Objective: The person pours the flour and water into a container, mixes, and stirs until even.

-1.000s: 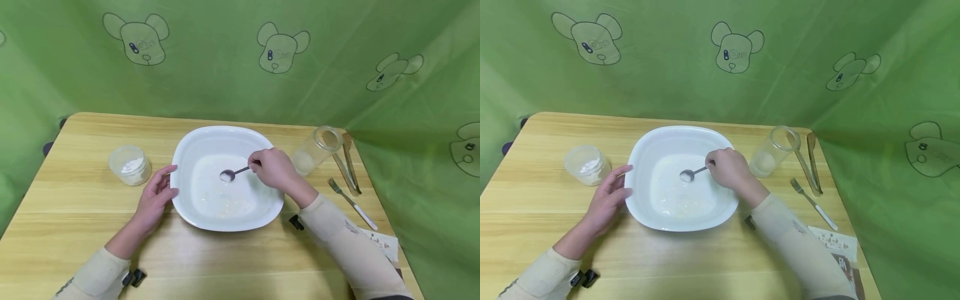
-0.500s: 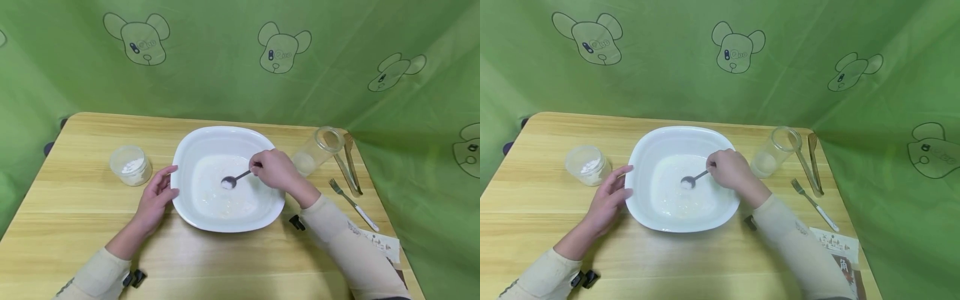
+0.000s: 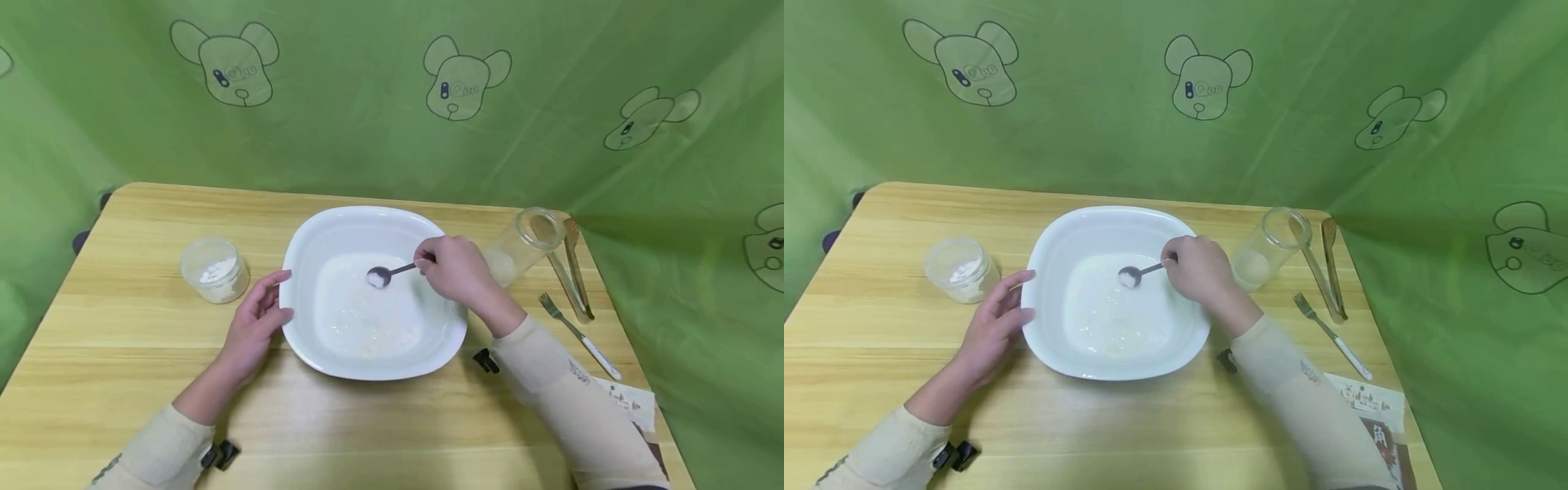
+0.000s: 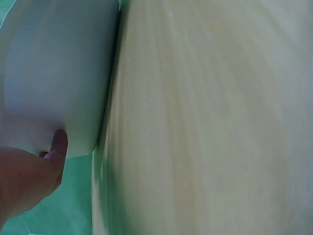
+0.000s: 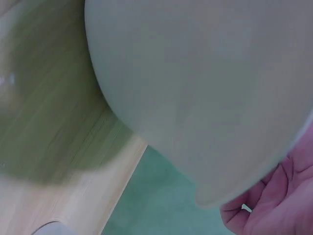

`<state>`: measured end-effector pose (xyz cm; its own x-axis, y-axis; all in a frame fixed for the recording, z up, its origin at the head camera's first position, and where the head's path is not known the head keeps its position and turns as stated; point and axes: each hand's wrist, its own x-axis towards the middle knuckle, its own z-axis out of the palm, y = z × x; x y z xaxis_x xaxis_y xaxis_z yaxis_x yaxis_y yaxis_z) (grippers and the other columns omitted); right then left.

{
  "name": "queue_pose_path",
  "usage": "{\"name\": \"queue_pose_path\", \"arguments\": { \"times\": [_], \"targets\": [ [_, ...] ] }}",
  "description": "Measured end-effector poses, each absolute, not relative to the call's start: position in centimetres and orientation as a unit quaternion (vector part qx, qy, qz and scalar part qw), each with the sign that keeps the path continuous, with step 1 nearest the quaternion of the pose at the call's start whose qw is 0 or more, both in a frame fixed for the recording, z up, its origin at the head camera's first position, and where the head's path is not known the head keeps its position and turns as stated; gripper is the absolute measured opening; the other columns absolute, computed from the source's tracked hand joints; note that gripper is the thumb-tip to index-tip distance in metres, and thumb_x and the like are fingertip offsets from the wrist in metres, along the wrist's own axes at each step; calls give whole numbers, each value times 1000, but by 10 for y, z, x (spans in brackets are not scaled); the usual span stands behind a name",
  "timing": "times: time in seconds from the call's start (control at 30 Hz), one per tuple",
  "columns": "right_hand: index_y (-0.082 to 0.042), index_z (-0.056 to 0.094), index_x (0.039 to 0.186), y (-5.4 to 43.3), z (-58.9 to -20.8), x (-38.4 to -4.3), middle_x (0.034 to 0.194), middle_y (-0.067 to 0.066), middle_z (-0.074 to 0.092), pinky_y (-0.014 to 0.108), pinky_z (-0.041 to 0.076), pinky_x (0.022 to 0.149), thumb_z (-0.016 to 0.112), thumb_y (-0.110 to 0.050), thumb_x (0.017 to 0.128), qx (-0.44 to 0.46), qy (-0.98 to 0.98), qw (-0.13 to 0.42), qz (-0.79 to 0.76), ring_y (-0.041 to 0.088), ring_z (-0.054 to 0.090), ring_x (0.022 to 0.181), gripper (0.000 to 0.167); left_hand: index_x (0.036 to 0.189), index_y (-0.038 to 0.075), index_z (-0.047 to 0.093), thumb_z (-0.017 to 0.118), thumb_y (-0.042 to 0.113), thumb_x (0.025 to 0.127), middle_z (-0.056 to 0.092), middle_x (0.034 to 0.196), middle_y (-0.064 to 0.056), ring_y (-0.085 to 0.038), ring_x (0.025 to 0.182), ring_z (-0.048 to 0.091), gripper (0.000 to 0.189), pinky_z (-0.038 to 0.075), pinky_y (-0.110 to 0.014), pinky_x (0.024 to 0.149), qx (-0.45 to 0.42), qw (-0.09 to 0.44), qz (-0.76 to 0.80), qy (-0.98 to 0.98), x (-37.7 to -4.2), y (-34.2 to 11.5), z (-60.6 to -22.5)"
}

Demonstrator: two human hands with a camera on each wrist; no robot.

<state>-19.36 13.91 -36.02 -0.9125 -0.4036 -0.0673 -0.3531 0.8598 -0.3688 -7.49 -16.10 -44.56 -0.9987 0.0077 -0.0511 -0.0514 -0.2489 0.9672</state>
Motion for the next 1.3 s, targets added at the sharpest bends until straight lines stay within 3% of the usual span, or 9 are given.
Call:
{"name": "queue_pose_path", "arguments": {
  "times": [0.3, 0.53, 0.7, 0.8, 0.93, 1.07, 1.3],
  "targets": [
    [-18, 72, 77, 140, -356, -192, 66, -8, 60, 34, 45, 64, 66, -15, 92, -225, 957, 118, -142, 18, 54, 65, 17, 146, -1, 41, 51, -12, 89, 47, 141, -26, -28, 122, 53, 59, 53, -30, 94, -17, 20, 787, 616, -74, -162, -447],
    [-14, 75, 86, 142, -361, -194, 74, -5, 64, 35, 47, 64, 65, -13, 93, -220, 961, 89, -143, 19, 56, 67, 12, 147, -1, 40, 51, -12, 89, 47, 141, -26, -29, 123, 53, 59, 52, -31, 95, -17, 22, 789, 614, -74, -161, -447],
    [-17, 71, 79, 138, -359, -187, 68, -9, 59, 31, 46, 61, 66, -9, 93, -316, 919, 170, -163, 13, 52, 63, 16, 147, -1, 40, 51, -12, 89, 47, 142, -25, -28, 123, 52, 60, 52, -31, 95, -19, 22, 790, 612, -74, -161, -447],
    [-18, 66, 72, 148, -349, -185, 64, -10, 55, 31, 45, 60, 67, -4, 89, -350, 907, 192, -135, 13, 50, 61, 22, 147, -1, 40, 51, -12, 89, 47, 142, -25, -28, 123, 53, 60, 52, -30, 95, -20, 21, 790, 613, -75, -162, -447],
    [-17, 65, 70, 163, -342, -189, 63, -8, 54, 33, 44, 59, 65, -1, 86, -331, 928, 146, -90, 15, 49, 60, 23, 147, -1, 40, 51, -11, 89, 47, 142, -25, -28, 123, 52, 59, 52, -30, 95, -19, 23, 788, 615, -75, -161, -446],
    [-18, 67, 77, 165, -348, -191, 69, -7, 57, 33, 45, 61, 65, -4, 91, -335, 933, 93, -96, 16, 50, 62, 20, 147, 0, 40, 51, -11, 90, 47, 142, -25, -27, 122, 53, 59, 52, -30, 95, -19, 26, 788, 614, -75, -161, -447],
    [-20, 63, 70, 162, -349, -183, 64, -11, 53, 30, 44, 58, 67, -1, 88, -384, 898, 161, -141, 10, 47, 58, 26, 147, 0, 40, 51, -11, 90, 47, 143, -24, -27, 123, 52, 59, 52, -30, 95, -22, 26, 788, 615, -75, -161, -447]
  ]
}}
